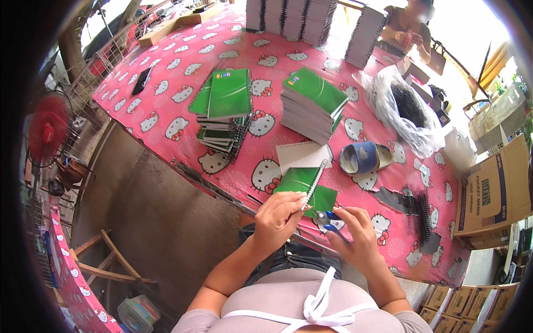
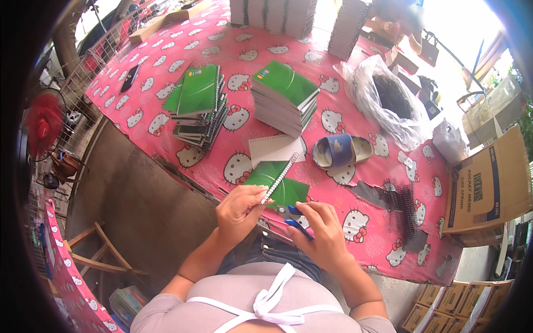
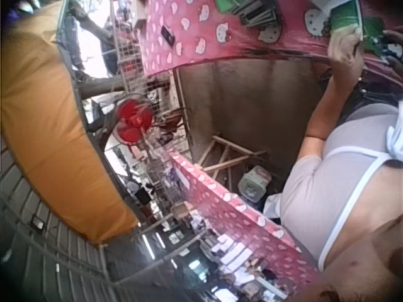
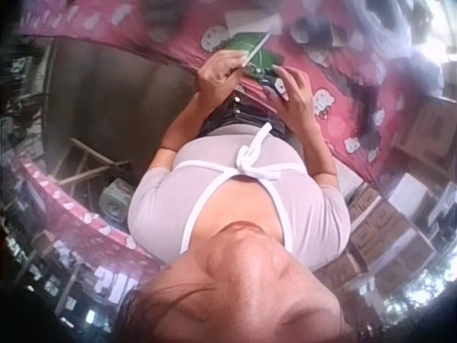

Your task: The person assembles notebooks by hand, placing paper sheets into green covers and then sliding plastic spiral bindings through the pre-punched holes.

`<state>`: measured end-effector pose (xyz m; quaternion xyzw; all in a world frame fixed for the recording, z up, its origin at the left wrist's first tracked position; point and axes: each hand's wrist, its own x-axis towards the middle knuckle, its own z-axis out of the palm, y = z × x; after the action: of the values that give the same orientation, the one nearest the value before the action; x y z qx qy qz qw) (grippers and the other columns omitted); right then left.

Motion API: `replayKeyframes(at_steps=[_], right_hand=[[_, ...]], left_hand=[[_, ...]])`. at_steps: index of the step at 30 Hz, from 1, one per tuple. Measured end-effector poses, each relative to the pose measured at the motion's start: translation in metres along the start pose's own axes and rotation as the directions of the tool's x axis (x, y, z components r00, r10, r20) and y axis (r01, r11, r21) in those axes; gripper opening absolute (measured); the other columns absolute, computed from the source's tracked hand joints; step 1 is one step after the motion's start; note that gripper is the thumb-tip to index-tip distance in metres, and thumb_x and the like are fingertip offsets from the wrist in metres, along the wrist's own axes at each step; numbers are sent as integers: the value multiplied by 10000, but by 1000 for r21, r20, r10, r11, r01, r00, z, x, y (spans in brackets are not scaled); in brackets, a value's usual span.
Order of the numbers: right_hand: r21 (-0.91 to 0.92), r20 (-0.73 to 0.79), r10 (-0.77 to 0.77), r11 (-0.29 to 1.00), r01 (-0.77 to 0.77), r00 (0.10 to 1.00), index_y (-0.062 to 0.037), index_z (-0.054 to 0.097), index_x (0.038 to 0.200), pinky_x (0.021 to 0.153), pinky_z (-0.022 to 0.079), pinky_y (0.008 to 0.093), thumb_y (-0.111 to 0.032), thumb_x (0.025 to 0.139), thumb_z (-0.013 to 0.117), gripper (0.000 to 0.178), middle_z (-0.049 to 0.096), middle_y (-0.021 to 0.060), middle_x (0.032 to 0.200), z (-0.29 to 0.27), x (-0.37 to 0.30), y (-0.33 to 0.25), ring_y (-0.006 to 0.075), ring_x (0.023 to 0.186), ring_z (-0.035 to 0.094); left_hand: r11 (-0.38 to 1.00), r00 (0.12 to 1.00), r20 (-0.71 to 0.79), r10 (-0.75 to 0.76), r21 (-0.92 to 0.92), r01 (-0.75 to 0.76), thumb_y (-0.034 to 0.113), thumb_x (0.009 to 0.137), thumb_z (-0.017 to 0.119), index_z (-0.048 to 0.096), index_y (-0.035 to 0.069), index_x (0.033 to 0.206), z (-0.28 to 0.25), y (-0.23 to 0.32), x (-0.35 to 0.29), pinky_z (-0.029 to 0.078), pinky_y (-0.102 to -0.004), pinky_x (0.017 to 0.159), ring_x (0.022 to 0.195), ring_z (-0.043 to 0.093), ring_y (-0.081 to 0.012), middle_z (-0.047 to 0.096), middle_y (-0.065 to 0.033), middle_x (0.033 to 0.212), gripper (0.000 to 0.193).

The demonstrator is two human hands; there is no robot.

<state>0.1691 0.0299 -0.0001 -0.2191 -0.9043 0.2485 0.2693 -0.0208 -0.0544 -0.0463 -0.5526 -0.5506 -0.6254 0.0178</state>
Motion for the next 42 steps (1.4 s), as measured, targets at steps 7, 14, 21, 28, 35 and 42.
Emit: replayKeyframes(at_steps=[7, 14, 21, 28, 35, 42], right_hand=[[113, 69, 34, 993, -41, 997, -10, 621, 1127, 826, 482, 408, -173, 751, 759, 433, 607, 162, 1049, 3, 13, -6, 323, 967, 576], [264, 161, 153, 945, -192, 975, 7, 661, 1060, 751, 512, 350, -161, 771, 756, 348, 646, 149, 949, 0, 19, -16, 253, 843, 631], [675, 725, 129, 60, -735, 676, 49, 658, 1085, 774, 514, 263, -172, 893, 662, 292, 687, 123, 991, 3, 21, 18, 141, 873, 642], [-112, -53, 406, 906, -409, 912, -5, 634, 1062, 888, 486, 393, -163, 756, 760, 366, 656, 145, 1012, -19, -20, 77, 287, 979, 625], [-173, -31, 152, 973, -155, 988, -42, 609, 1121, 991, 410, 438, -301, 707, 799, 524, 514, 201, 1279, 7, -5, 53, 374, 1178, 490], [-244, 392, 185, 965, -92, 901, 18, 528, 1167, 968, 407, 438, -376, 656, 825, 711, 541, 207, 1153, 43, 53, 56, 376, 1112, 500]], left_hand=[[1000, 1000, -12, -16, -10, 16, -140, 667, 722, 669, 1, 907, -7, 6, 3, 563, -315, 733, 862, 692, -248, 703, -159, 951, 284], [997, 997, -21, -68, -36, 68, -155, 683, 708, 658, -21, 890, -8, 12, 6, 566, -321, 747, 863, 694, -244, 697, -173, 946, 252], [988, 999, -19, -38, -151, 35, -174, 689, 691, 652, -17, 868, -11, 20, 18, 562, -320, 746, 886, 692, -236, 693, -180, 931, 242], [865, 733, -553, -395, -492, 96, 55, 881, 674, 476, 45, 872, -54, -8, 113, 486, -272, 815, 957, 597, -172, 637, -170, 1080, 198], [890, 607, -718, -342, -40, 454, 249, 878, 703, 517, 30, 931, -107, -129, 137, 387, -383, 992, 1183, 509, -250, 550, -203, 1264, 292], [905, 592, -688, -421, -277, 322, 282, 905, 650, 505, 17, 1113, -114, -55, 90, 356, -360, 1002, 1167, 493, -200, 446, -146, 1357, 367]])
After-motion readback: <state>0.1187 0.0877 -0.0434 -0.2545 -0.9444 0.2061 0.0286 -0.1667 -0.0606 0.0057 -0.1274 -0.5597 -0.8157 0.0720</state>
